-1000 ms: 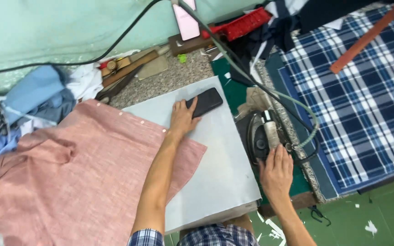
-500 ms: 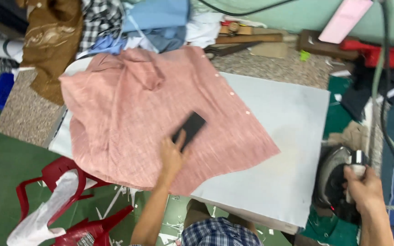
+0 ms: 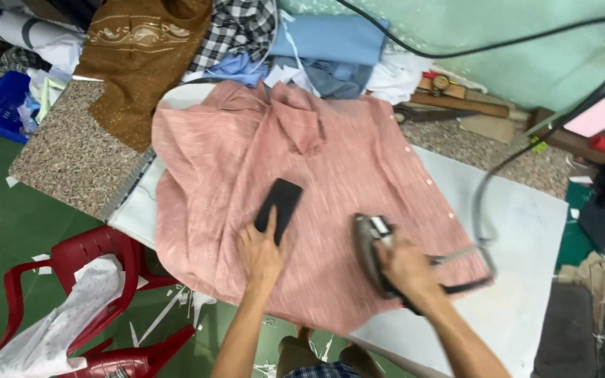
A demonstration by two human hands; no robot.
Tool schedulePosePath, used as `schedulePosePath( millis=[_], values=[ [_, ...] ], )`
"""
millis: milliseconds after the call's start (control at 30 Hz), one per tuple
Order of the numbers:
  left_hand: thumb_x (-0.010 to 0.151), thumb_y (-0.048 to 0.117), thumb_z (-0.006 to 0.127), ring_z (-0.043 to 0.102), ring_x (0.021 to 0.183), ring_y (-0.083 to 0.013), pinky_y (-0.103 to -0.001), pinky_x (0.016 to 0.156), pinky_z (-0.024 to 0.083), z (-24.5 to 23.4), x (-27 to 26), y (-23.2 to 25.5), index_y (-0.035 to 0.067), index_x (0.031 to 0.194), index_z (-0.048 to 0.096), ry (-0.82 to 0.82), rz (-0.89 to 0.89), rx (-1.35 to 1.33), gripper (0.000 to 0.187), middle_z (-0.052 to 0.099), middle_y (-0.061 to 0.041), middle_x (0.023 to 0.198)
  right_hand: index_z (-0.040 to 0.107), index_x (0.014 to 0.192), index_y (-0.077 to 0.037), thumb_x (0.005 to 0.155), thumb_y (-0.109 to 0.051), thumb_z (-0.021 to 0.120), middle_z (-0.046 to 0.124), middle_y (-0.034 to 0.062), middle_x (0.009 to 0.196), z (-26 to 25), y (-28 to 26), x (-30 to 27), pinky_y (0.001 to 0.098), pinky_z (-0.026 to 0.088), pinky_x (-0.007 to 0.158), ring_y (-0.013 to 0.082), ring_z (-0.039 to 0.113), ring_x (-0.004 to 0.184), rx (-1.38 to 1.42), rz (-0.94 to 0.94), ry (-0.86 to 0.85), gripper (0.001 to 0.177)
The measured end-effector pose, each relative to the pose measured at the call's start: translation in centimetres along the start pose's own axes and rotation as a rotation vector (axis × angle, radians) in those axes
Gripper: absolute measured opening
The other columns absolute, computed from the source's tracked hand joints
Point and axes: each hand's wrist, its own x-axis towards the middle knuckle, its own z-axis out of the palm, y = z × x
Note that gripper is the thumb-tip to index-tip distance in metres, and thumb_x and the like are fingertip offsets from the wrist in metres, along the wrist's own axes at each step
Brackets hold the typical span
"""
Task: The person irons a pink shirt on a white ironing board, using a steam iron and a black pressing block. They repeatedly smooth, fold, and press the shirt, including the sleeves and collar, while adjusting the garment's position throughout the process.
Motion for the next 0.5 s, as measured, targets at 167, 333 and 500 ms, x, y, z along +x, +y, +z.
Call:
schedulePosePath(
  millis=[167,333,500],
  values=[
    [0.08,0.048,0.069,0.049,0.122,-0.0461,-0.054,0.092,0.045,3.5,3.9,-4.0,0.013,0.142,0.056,-0.134,-0.082,0.092,0.073,0.051,-0.028,0.13,0.044,0.143,-0.011,0.099,-0.054,0.046,0.073,0.0245,0.108,1.8,-9.7,3.9,0.0557,0.058,0.093,0.0444,0.072,0.109,-0.058,-0.041,-0.106,0.061],
    [0.083,0.056,0.065,0.052,0.121,-0.0418,-0.049,0.087,0.045,4.8,4.0,-4.3,0.008,0.15,0.047,-0.06,-0.079,0.008,0.085,0.049,-0.026,0.139,0.055,0.121,-0.008,0.102,-0.057,0.045,0.074,0.0202,0.096,2.4,-13.2,10.7,0.055,0.06,0.084,0.0437,0.075,0.095,-0.278,-0.064,0.06,0.054],
    [0.085,0.057,0.062,0.054,0.117,-0.0408,-0.047,0.084,0.045,4.8,4.1,-4.5,0.008,0.149,0.049,-0.045,-0.088,0.005,0.082,0.052,-0.026,0.135,0.054,0.102,-0.007,0.103,-0.059,0.045,0.072,0.0189,0.078,2.5,-14.6,14.9,0.0507,0.062,0.071,0.0402,0.077,0.08,-0.375,-0.215,0.225,0.052]
  ],
)
